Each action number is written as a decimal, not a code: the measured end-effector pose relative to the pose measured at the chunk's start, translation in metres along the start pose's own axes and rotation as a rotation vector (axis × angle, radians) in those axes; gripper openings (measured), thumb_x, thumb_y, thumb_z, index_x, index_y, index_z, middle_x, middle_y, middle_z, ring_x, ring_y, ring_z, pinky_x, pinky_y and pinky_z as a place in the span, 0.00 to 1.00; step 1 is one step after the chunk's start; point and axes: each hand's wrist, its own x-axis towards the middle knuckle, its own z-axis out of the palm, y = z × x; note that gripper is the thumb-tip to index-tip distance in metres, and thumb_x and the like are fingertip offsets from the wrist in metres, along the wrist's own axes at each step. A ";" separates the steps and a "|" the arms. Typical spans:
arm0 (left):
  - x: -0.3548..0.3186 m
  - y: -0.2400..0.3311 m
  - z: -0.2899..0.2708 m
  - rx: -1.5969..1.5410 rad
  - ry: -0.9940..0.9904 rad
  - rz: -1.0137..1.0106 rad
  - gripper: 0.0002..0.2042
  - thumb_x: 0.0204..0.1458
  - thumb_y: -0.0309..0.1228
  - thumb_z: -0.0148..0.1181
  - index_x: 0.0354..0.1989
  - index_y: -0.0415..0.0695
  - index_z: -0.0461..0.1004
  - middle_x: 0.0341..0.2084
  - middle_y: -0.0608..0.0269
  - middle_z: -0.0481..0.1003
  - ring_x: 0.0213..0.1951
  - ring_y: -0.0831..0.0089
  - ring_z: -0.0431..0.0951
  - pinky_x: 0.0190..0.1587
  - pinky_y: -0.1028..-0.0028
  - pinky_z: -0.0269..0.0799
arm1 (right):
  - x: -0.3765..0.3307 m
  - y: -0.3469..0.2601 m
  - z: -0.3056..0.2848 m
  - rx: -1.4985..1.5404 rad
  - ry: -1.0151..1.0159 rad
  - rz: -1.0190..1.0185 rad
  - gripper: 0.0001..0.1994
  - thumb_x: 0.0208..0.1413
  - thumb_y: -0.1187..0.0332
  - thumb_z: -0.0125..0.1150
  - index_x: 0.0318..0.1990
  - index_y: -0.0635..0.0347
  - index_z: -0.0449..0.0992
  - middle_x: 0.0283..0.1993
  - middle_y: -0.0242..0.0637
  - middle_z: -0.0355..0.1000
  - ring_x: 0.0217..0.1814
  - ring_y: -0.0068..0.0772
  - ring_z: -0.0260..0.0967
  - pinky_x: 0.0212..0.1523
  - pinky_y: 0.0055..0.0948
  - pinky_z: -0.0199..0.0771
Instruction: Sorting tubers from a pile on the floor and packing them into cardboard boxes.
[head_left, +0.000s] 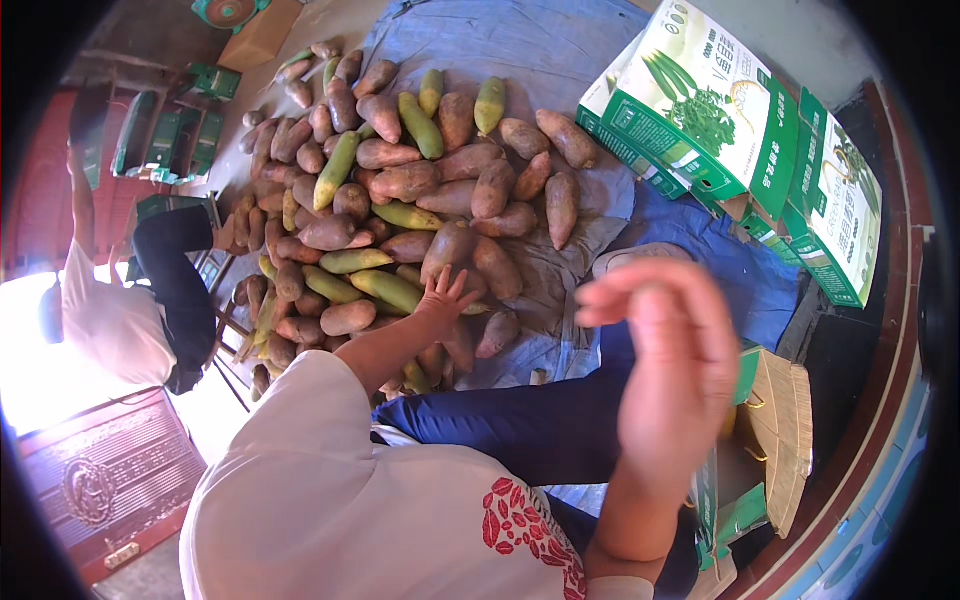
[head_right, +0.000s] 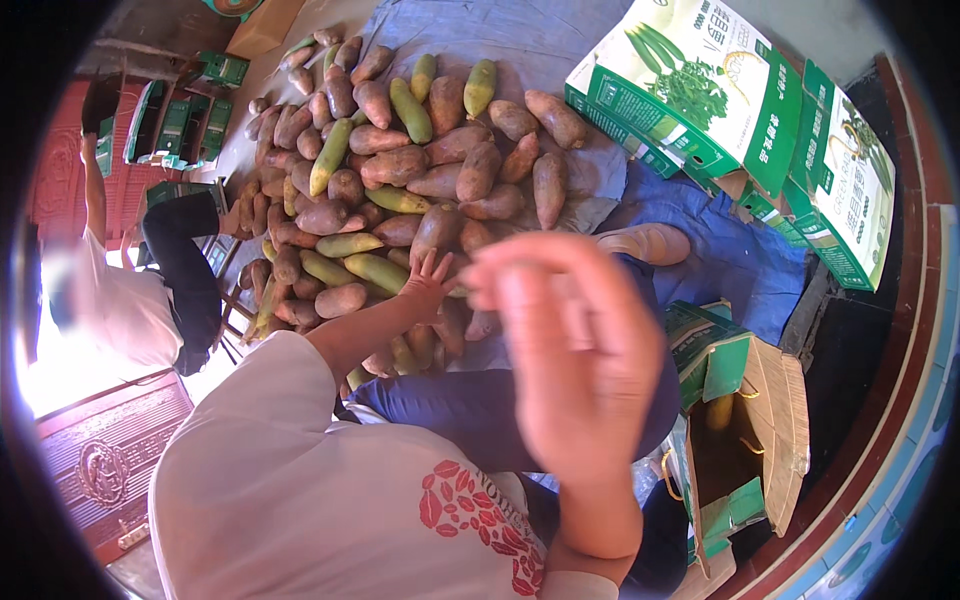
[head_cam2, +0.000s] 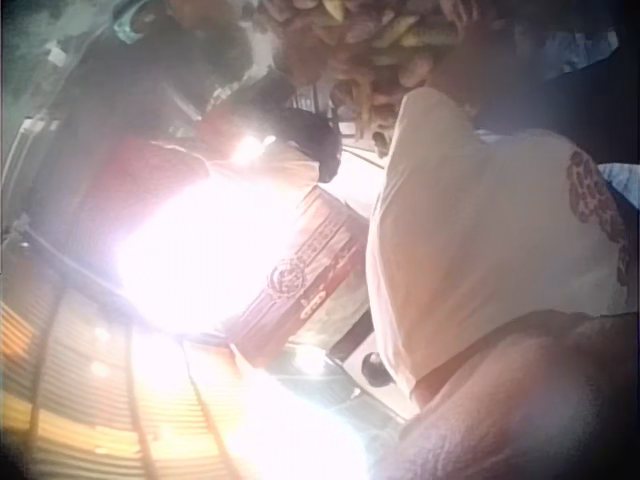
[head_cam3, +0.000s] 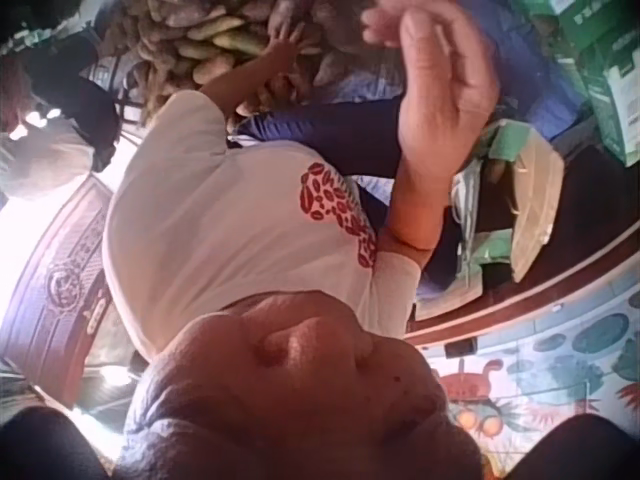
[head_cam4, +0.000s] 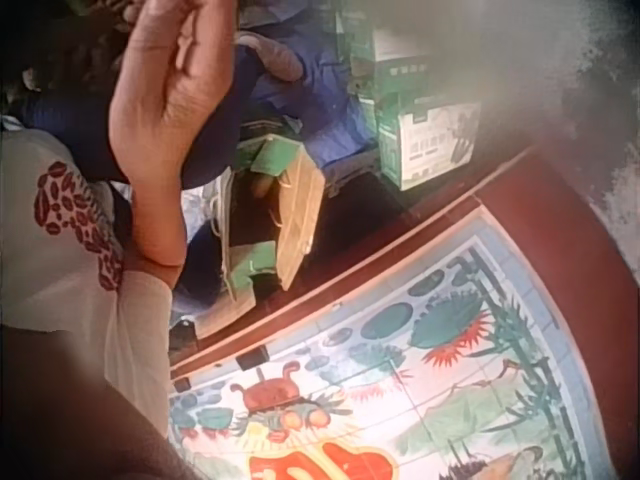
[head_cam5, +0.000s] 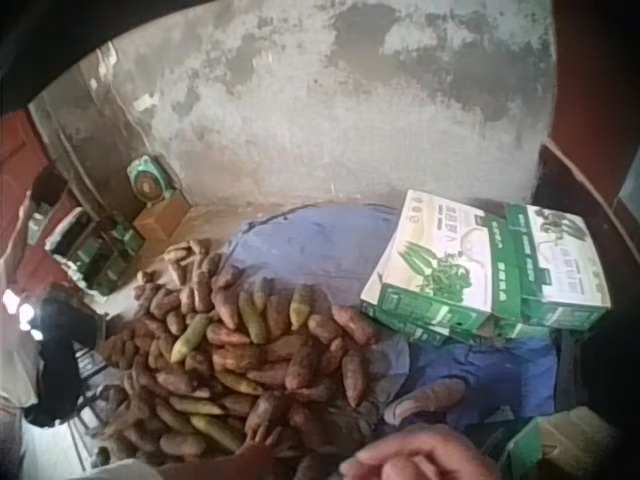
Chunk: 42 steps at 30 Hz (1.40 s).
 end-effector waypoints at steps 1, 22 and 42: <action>0.001 -0.001 0.003 -0.023 0.031 0.006 0.47 0.37 0.50 0.62 0.68 0.60 0.42 0.68 0.51 0.35 0.67 0.40 0.33 0.62 0.42 0.43 | -0.001 -0.003 -0.009 -0.057 0.034 -0.036 0.06 0.59 0.74 0.50 0.39 0.67 0.72 0.34 0.36 0.72 0.34 0.23 0.68 0.36 0.23 0.69; -0.072 -0.086 0.088 -0.507 0.361 -0.415 0.36 0.43 0.45 0.62 0.62 0.53 0.56 0.63 0.52 0.53 0.65 0.54 0.49 0.64 0.55 0.47 | -0.006 0.048 -0.059 -0.646 0.225 -0.127 0.05 0.57 0.72 0.55 0.34 0.65 0.74 0.29 0.34 0.71 0.29 0.20 0.68 0.31 0.19 0.69; -0.043 -0.073 0.074 -0.599 0.299 -0.564 0.36 0.43 0.41 0.64 0.62 0.54 0.56 0.55 0.57 0.61 0.59 0.59 0.59 0.59 0.58 0.57 | -0.004 0.057 -0.061 -0.729 0.247 -0.177 0.04 0.55 0.73 0.56 0.33 0.65 0.74 0.28 0.32 0.70 0.27 0.17 0.65 0.29 0.18 0.65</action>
